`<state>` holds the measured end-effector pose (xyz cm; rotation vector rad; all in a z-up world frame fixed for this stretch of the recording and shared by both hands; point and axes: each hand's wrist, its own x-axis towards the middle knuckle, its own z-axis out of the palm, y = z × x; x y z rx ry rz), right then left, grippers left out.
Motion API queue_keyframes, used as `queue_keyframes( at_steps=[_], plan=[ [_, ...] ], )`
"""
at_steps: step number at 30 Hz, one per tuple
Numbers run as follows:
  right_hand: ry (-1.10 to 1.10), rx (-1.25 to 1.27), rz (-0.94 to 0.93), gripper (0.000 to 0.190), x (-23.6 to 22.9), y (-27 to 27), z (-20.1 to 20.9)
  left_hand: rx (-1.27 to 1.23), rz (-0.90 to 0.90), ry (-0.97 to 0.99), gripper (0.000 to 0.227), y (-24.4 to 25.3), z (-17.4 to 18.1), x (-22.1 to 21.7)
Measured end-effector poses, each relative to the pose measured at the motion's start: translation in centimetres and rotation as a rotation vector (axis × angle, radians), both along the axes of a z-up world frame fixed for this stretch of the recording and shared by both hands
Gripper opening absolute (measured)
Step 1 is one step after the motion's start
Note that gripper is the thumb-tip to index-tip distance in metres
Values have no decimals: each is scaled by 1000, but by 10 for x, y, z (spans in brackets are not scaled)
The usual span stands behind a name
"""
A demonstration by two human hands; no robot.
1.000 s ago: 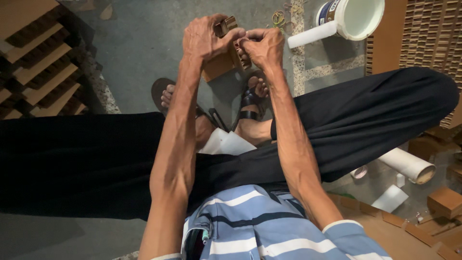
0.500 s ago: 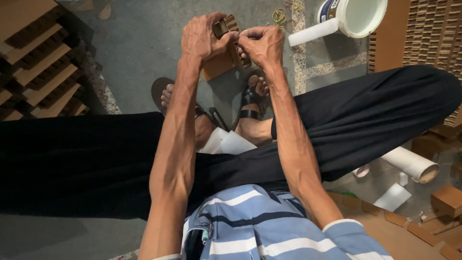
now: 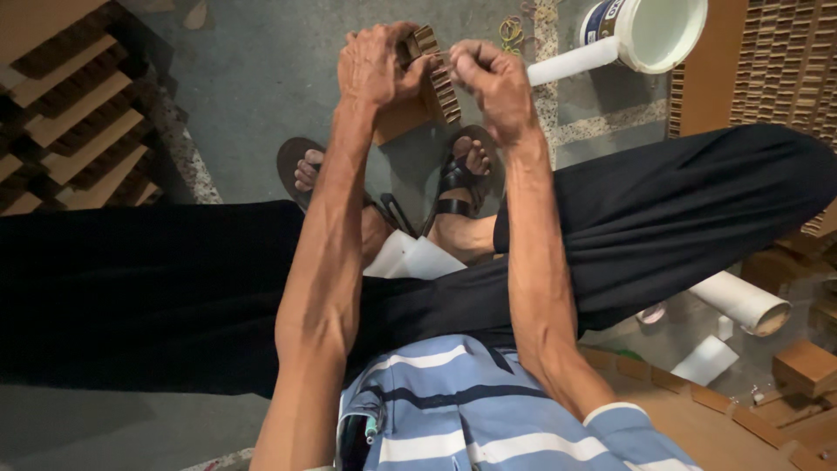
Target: The person assembles small cardboard boxes by applying glue to the edges with a roller, folding the flaps, and securing them with rubber bands. The person handles multiple cardboard pieces, a glue roller, a glue container, and rubber bands.
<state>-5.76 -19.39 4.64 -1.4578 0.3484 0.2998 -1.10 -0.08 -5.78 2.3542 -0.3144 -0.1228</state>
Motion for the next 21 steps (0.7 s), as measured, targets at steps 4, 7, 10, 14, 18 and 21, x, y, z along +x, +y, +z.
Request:
queue_keyframes(
  at_steps=[4,7,10,14,18,21],
  plan=[
    [-189,450,-11,13,12,15,-25,5,-20,-96,50,1,-13,1],
    [-158,437,-77,31,16,22,-41,-14,-38,-142,49,4,-16,0],
    [-87,388,-192,45,16,16,-44,-23,-39,-50,45,6,-10,1],
    [-109,161,-304,45,4,-9,-30,-29,-52,-9,46,5,-9,1],
    [-134,-256,-187,51,-21,-17,-10,-19,-58,-36,48,1,-26,-1],
    [-174,-755,131,91,-50,3,-8,10,-29,-274,70,-3,-43,-2]
  ],
)
